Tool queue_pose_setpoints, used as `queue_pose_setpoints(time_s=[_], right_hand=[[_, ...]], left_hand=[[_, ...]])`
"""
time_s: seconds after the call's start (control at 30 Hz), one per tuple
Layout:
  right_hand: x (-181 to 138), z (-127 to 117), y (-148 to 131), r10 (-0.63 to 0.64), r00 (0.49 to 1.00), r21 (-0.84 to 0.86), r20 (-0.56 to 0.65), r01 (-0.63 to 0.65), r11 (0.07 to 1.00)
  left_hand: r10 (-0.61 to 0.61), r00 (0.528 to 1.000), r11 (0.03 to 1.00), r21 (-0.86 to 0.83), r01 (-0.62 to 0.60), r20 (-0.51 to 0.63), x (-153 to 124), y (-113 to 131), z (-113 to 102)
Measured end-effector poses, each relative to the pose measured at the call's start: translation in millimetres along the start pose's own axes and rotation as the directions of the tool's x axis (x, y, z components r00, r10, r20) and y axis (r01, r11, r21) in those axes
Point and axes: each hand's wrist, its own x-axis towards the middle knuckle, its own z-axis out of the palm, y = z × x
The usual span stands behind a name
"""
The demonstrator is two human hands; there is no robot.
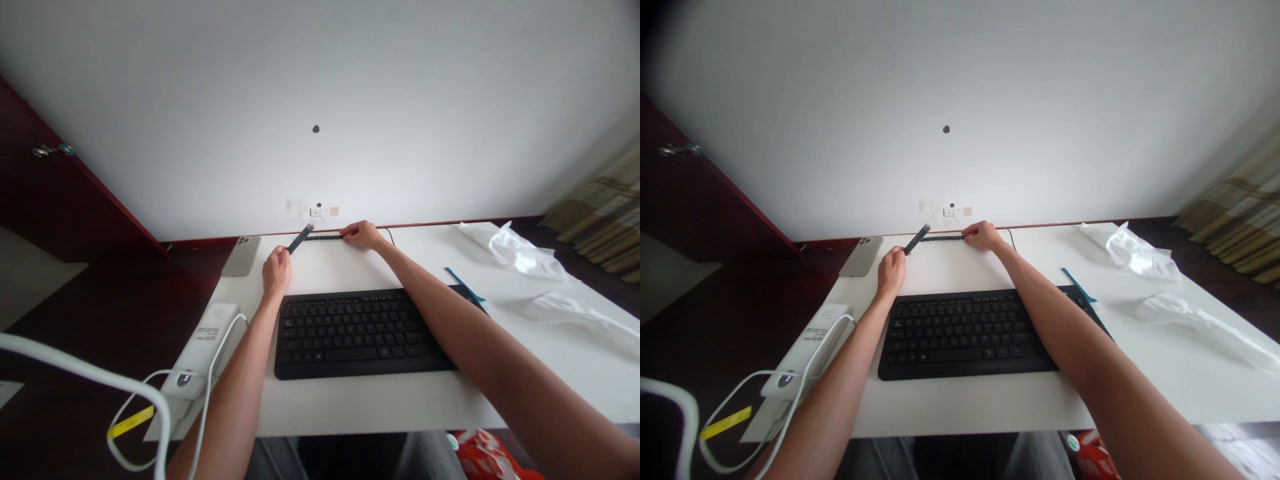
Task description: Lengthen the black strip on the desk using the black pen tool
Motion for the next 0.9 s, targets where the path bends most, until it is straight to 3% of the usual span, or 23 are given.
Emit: queue_pose_setpoints(time_s=[0.77, 0.9], right_hand=[[-3, -1, 0, -0.029, 0.998, 0.015, -0.050, 0.030, 0.999], [-6, -14, -14, -0.153, 0.983, -0.027, -0.105, 0.151, 0.988]], left_hand=[[0.012, 1.000, 1.000, 0.012, -0.012, -0.015, 3, -2, 1], [0.016, 1.000, 0.999, 0.032, -0.015, -0.019, 3, -3, 1]])
